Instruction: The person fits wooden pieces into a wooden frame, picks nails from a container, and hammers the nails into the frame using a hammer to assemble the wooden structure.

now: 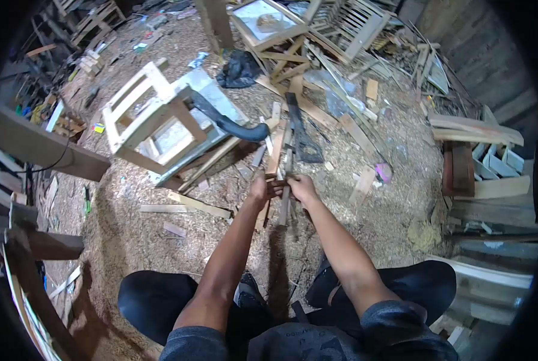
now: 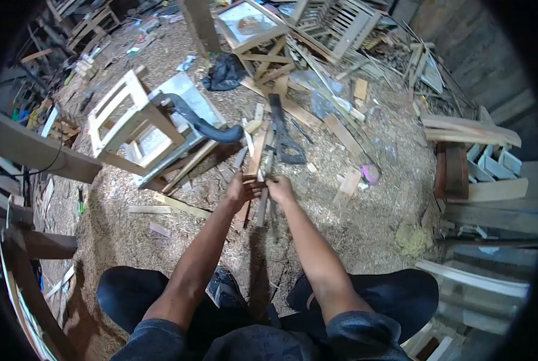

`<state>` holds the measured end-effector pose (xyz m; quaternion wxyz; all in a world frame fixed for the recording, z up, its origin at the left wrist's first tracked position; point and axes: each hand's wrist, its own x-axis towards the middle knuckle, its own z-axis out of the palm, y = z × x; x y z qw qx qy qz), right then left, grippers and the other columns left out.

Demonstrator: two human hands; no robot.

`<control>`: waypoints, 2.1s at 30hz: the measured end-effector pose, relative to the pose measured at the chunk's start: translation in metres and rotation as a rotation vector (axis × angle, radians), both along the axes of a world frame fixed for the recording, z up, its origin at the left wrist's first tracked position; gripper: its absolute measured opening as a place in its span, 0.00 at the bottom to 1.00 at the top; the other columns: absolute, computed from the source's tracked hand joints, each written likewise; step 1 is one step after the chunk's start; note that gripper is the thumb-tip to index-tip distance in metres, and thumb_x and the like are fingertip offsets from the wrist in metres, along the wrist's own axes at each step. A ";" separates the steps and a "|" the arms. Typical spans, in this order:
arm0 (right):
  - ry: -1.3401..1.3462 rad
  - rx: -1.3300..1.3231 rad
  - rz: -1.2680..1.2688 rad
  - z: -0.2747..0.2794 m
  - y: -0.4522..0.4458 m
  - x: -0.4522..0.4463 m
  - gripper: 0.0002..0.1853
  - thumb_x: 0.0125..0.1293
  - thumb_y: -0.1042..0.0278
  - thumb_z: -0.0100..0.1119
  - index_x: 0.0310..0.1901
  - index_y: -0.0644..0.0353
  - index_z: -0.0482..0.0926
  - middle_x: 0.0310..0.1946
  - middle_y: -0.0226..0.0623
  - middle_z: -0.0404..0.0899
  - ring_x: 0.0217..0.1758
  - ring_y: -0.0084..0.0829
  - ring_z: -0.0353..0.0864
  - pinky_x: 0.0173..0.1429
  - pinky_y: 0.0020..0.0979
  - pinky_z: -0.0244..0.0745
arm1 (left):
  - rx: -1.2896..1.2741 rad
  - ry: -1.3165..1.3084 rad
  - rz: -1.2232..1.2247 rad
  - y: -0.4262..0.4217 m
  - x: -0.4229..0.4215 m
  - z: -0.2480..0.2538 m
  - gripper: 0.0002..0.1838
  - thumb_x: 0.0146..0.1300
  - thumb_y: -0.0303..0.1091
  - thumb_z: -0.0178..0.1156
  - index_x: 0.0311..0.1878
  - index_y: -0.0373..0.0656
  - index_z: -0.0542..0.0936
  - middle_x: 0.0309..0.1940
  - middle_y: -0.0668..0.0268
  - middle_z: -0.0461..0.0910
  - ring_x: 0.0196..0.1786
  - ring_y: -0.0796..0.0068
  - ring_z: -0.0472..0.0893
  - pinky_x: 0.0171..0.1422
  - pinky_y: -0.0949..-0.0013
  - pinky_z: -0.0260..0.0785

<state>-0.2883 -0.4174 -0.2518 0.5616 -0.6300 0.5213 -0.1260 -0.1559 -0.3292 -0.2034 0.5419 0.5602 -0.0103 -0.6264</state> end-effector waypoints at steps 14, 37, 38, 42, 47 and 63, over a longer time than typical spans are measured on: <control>-0.600 -0.044 -0.200 0.191 -0.039 0.068 0.08 0.75 0.67 0.55 0.49 0.62 0.74 0.26 0.33 0.75 0.22 0.21 0.73 0.20 0.23 0.67 | -0.302 -0.973 -0.289 0.086 0.155 0.297 0.21 0.75 0.47 0.58 0.55 0.37 0.82 0.42 0.62 0.88 0.40 0.73 0.85 0.47 0.68 0.77; -0.087 -0.911 0.771 0.406 0.029 0.181 0.23 0.73 0.71 0.53 0.67 0.69 0.71 0.41 0.61 0.82 0.42 0.57 0.84 0.49 0.46 0.78 | 0.085 -1.860 0.003 0.089 0.278 0.268 0.24 0.57 0.47 0.70 0.57 0.49 0.84 0.46 0.50 0.84 0.53 0.51 0.82 0.75 0.46 0.56; -0.104 -1.026 0.836 0.384 0.010 0.183 0.23 0.73 0.72 0.53 0.66 0.69 0.70 0.40 0.62 0.81 0.40 0.59 0.83 0.48 0.48 0.77 | 0.089 -1.859 -0.001 0.089 0.277 0.268 0.25 0.57 0.47 0.70 0.57 0.49 0.84 0.46 0.50 0.84 0.53 0.50 0.82 0.75 0.46 0.56; -0.251 -0.979 0.718 0.386 0.021 0.186 0.21 0.72 0.73 0.53 0.65 0.69 0.72 0.37 0.62 0.81 0.39 0.61 0.81 0.47 0.48 0.75 | 0.096 -1.853 -0.001 0.089 0.277 0.267 0.25 0.57 0.47 0.70 0.57 0.48 0.84 0.44 0.50 0.84 0.53 0.50 0.82 0.75 0.45 0.55; -0.226 -0.999 0.809 0.379 0.014 0.183 0.22 0.71 0.76 0.53 0.66 0.68 0.71 0.38 0.63 0.81 0.43 0.62 0.81 0.48 0.50 0.75 | 0.083 -1.843 -0.016 0.087 0.279 0.266 0.25 0.58 0.47 0.70 0.56 0.46 0.84 0.44 0.52 0.84 0.53 0.50 0.82 0.76 0.45 0.54; -0.185 -0.971 0.850 0.381 0.016 0.176 0.24 0.69 0.78 0.52 0.67 0.70 0.70 0.41 0.64 0.80 0.42 0.60 0.81 0.50 0.49 0.76 | 0.153 -1.819 -0.055 0.088 0.275 0.278 0.27 0.56 0.51 0.71 0.55 0.45 0.86 0.47 0.53 0.84 0.54 0.54 0.80 0.71 0.54 0.57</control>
